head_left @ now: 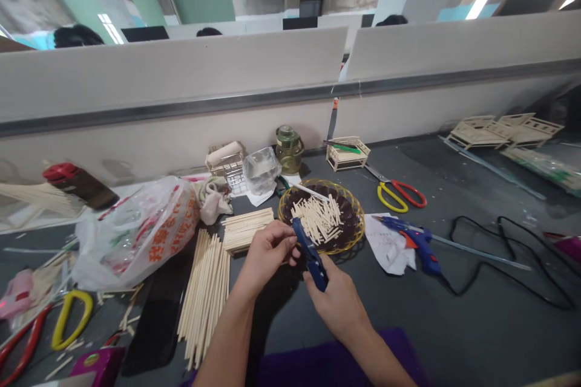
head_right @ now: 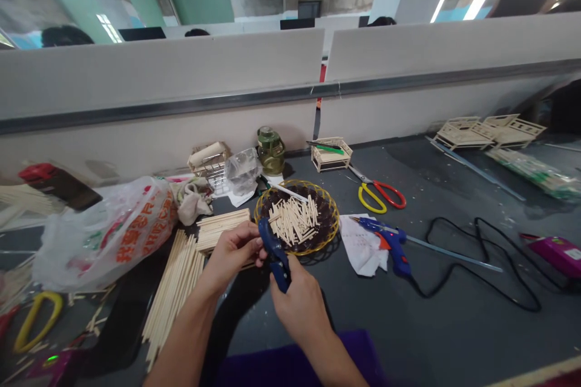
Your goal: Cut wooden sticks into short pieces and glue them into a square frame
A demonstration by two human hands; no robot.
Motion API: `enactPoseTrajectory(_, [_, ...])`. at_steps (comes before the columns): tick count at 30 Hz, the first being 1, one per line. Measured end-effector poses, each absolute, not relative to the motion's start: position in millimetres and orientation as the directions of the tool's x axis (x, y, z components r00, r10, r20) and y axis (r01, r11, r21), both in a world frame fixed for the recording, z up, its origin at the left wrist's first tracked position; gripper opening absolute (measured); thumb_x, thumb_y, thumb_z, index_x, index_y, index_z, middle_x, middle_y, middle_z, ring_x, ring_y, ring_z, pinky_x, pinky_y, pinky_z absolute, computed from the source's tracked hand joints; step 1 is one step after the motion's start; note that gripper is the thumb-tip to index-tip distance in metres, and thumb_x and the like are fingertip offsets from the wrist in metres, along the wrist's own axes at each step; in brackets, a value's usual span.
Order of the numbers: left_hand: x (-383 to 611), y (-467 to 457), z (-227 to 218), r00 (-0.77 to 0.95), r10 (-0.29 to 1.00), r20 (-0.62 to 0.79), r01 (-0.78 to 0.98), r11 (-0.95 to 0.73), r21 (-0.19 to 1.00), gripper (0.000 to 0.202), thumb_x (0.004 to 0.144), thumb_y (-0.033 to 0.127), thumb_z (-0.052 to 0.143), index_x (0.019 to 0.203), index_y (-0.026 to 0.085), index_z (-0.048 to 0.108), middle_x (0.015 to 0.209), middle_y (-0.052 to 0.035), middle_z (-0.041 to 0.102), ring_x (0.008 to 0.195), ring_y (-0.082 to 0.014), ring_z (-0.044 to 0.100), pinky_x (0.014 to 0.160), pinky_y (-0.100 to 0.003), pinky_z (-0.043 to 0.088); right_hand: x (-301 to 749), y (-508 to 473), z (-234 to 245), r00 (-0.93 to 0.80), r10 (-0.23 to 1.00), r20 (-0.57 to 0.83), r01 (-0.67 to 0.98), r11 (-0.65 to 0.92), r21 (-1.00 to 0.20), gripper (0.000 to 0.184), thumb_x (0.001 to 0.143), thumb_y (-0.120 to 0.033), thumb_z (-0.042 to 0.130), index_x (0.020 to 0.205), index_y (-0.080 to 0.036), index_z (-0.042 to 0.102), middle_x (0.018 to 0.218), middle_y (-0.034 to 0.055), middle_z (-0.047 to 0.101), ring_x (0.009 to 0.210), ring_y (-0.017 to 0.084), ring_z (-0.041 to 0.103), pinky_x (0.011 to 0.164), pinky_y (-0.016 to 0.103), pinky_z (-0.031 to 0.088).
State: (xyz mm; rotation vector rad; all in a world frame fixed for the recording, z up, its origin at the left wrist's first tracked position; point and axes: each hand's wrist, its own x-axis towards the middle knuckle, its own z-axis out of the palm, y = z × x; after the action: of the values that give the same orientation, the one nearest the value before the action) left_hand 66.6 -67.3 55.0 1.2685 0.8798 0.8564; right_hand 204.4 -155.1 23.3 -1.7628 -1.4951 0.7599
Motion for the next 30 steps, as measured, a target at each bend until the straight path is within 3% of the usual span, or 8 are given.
enactPoseTrajectory(7, [58, -69, 61, 0.475, 0.873, -0.107, -0.135, 0.193, 0.972, 0.029, 0.073, 0.039, 0.071, 0.081, 0.011, 0.066, 0.061, 0.0002, 0.055, 0.050, -0.0078, 0.052, 0.047, -0.019, 0.045, 204, -164, 26, 0.201, 0.971, 0.126, 0.658, -0.039, -0.752, 0.034, 0.081, -0.025, 0.048, 0.115, -0.021, 0.049, 0.106, 0.0070, 0.063, 0.098, 0.022, 0.061, 0.081, 0.033, 0.048])
enactPoseTrajectory(16, [58, -70, 63, 0.475, 0.878, -0.069, -0.107, 0.135, 0.985, 0.025, 0.073, 0.037, 0.071, 0.078, 0.013, 0.068, 0.066, 0.0014, 0.050, 0.046, -0.0046, 0.046, 0.035, -0.015, 0.037, 207, -164, 13, 0.211, 0.928, 0.307, 0.794, 0.020, -0.607, 0.044, 0.075, -0.021, 0.052, 0.118, -0.017, 0.045, 0.106, 0.0116, 0.057, 0.102, 0.027, 0.055, 0.087, 0.044, 0.046])
enactPoseTrajectory(30, [61, -75, 71, 0.595, 0.804, -0.014, -0.134, 0.116, 0.984, 0.025, 0.079, 0.036, 0.066, 0.084, 0.012, 0.070, 0.070, -0.0012, 0.053, 0.049, -0.0062, 0.053, 0.039, -0.016, 0.043, 208, -164, 13, 0.198, 0.931, 0.308, 0.757, 0.054, -0.652, 0.046, 0.074, -0.018, 0.052, 0.119, -0.019, 0.043, 0.108, 0.0116, 0.054, 0.103, 0.028, 0.052, 0.089, 0.046, 0.045])
